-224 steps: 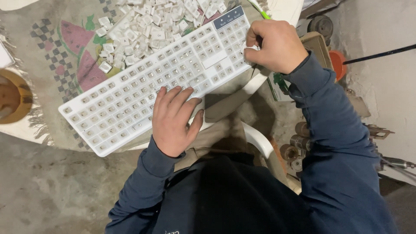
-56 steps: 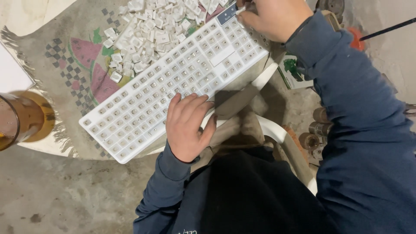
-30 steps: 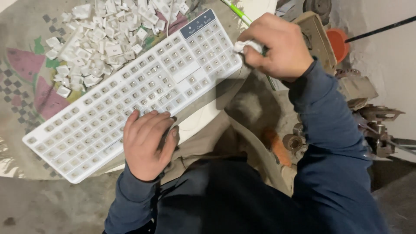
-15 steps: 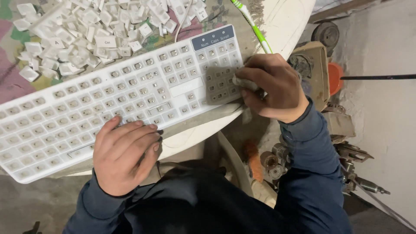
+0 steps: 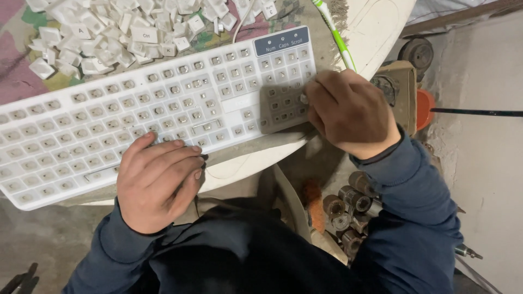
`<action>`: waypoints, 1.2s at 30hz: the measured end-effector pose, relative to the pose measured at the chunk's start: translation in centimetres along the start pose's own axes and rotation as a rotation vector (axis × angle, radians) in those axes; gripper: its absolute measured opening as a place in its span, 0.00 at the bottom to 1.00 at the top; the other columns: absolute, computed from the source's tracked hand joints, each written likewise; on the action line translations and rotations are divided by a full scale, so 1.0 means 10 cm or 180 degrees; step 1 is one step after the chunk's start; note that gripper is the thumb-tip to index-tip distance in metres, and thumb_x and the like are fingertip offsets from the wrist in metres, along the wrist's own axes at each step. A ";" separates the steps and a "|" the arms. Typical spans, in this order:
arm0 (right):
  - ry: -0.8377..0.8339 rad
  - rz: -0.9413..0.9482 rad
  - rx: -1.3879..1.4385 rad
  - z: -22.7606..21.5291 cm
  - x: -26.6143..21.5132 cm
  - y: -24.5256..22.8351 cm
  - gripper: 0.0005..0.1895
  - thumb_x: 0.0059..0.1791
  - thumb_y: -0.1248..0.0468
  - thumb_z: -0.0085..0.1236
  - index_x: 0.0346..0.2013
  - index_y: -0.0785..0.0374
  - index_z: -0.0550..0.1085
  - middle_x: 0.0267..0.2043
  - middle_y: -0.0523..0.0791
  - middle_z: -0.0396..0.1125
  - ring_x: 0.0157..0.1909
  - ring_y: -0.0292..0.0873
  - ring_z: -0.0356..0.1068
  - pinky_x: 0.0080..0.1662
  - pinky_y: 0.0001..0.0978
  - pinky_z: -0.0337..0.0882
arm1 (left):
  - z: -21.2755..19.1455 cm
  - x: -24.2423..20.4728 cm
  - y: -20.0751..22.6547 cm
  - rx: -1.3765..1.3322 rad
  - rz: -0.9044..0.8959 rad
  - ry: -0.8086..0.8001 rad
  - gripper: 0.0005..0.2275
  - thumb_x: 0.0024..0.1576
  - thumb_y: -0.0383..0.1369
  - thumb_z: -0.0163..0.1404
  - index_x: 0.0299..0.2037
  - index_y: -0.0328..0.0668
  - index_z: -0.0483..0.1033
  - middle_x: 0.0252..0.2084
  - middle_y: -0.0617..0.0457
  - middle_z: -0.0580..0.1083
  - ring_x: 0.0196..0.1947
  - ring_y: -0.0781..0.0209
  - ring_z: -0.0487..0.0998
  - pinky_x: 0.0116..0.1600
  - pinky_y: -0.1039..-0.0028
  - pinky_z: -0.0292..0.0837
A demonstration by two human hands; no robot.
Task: Cleaning a computer keyboard using a toothbrush and a tissue.
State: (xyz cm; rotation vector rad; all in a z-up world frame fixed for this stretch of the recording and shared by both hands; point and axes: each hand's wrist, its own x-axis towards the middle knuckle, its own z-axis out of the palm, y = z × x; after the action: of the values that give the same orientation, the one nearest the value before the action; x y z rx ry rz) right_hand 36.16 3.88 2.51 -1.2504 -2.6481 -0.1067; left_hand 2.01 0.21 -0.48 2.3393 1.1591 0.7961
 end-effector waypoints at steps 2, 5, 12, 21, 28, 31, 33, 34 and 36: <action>-0.0107 0.0084 0.0041 -0.05 -0.01 0.01 0.12 0.50 0.68 0.65 0.45 0.70 0.76 0.46 0.49 0.70 0.47 0.51 0.72 0.49 0.40 0.76 | 0.00 -0.02 0.00 -0.0002 -0.0011 0.0018 0.08 0.54 0.25 0.60 0.43 0.44 0.81 0.48 0.55 0.79 0.54 0.55 0.77 0.69 0.56 0.65; -0.0215 0.0408 0.0318 -0.13 -0.10 0.07 0.10 0.51 0.70 0.62 0.46 0.69 0.76 0.45 0.49 0.71 0.46 0.52 0.72 0.50 0.41 0.75 | 0.00 -0.03 0.01 -0.0045 0.0013 0.0058 0.08 0.55 0.25 0.60 0.43 0.43 0.81 0.48 0.55 0.79 0.54 0.55 0.77 0.69 0.56 0.65; 0.0255 0.0745 0.0728 -0.12 -0.31 -0.03 0.13 0.52 0.75 0.58 0.51 0.64 0.76 0.50 0.50 0.70 0.53 0.53 0.72 0.55 0.41 0.75 | -0.03 -0.06 0.01 -0.0106 0.0119 0.0078 0.07 0.56 0.26 0.60 0.44 0.42 0.80 0.48 0.53 0.79 0.55 0.53 0.77 0.70 0.55 0.63; -0.0025 -0.0201 0.0240 -0.06 -0.21 0.02 0.16 0.51 0.71 0.65 0.53 0.63 0.75 0.57 0.49 0.68 0.56 0.51 0.70 0.55 0.39 0.74 | -0.01 -0.12 0.01 -0.0118 0.0226 0.0197 0.06 0.58 0.27 0.59 0.44 0.42 0.80 0.48 0.54 0.79 0.55 0.54 0.76 0.70 0.53 0.64; -0.0183 -0.0524 -0.0097 -0.22 -0.03 0.01 0.14 0.52 0.69 0.64 0.52 0.64 0.75 0.55 0.47 0.69 0.56 0.50 0.70 0.55 0.37 0.75 | 0.00 -0.16 0.00 -0.0074 0.0342 0.0305 0.07 0.58 0.27 0.58 0.45 0.43 0.80 0.49 0.54 0.78 0.56 0.53 0.76 0.71 0.52 0.63; -0.0309 -0.0364 0.0213 -0.24 0.04 0.06 0.11 0.53 0.66 0.65 0.48 0.64 0.75 0.52 0.47 0.69 0.52 0.50 0.70 0.53 0.39 0.74 | -0.01 -0.16 -0.01 -0.0089 0.0323 0.0298 0.07 0.58 0.27 0.58 0.46 0.43 0.80 0.49 0.54 0.78 0.56 0.53 0.76 0.71 0.52 0.63; -0.0492 -0.0188 0.0610 -0.21 0.07 0.12 0.10 0.51 0.65 0.66 0.43 0.64 0.75 0.47 0.47 0.68 0.50 0.51 0.70 0.51 0.41 0.74 | 0.00 -0.17 -0.02 -0.0124 0.0342 0.0314 0.07 0.58 0.27 0.59 0.45 0.43 0.79 0.49 0.54 0.78 0.56 0.53 0.76 0.71 0.52 0.63; -0.0496 -0.0195 0.0606 -0.21 0.09 0.13 0.10 0.51 0.65 0.66 0.43 0.64 0.75 0.47 0.47 0.68 0.50 0.51 0.70 0.51 0.41 0.74 | 0.01 -0.17 -0.01 -0.0125 0.0339 0.0322 0.07 0.58 0.27 0.59 0.45 0.43 0.79 0.49 0.54 0.78 0.56 0.53 0.76 0.71 0.52 0.63; -0.0606 -0.0141 0.0681 -0.19 0.13 0.13 0.09 0.49 0.65 0.67 0.41 0.65 0.76 0.44 0.48 0.68 0.48 0.52 0.70 0.49 0.41 0.73 | 0.01 -0.17 -0.02 -0.0137 0.0328 0.0312 0.07 0.58 0.26 0.58 0.46 0.43 0.79 0.49 0.54 0.78 0.56 0.53 0.76 0.71 0.51 0.62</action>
State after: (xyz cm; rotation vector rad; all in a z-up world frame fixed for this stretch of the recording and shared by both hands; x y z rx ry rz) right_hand 36.68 5.45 4.63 -1.1847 -2.7561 0.2958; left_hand 1.13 -1.13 -1.18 2.3636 1.0560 0.9717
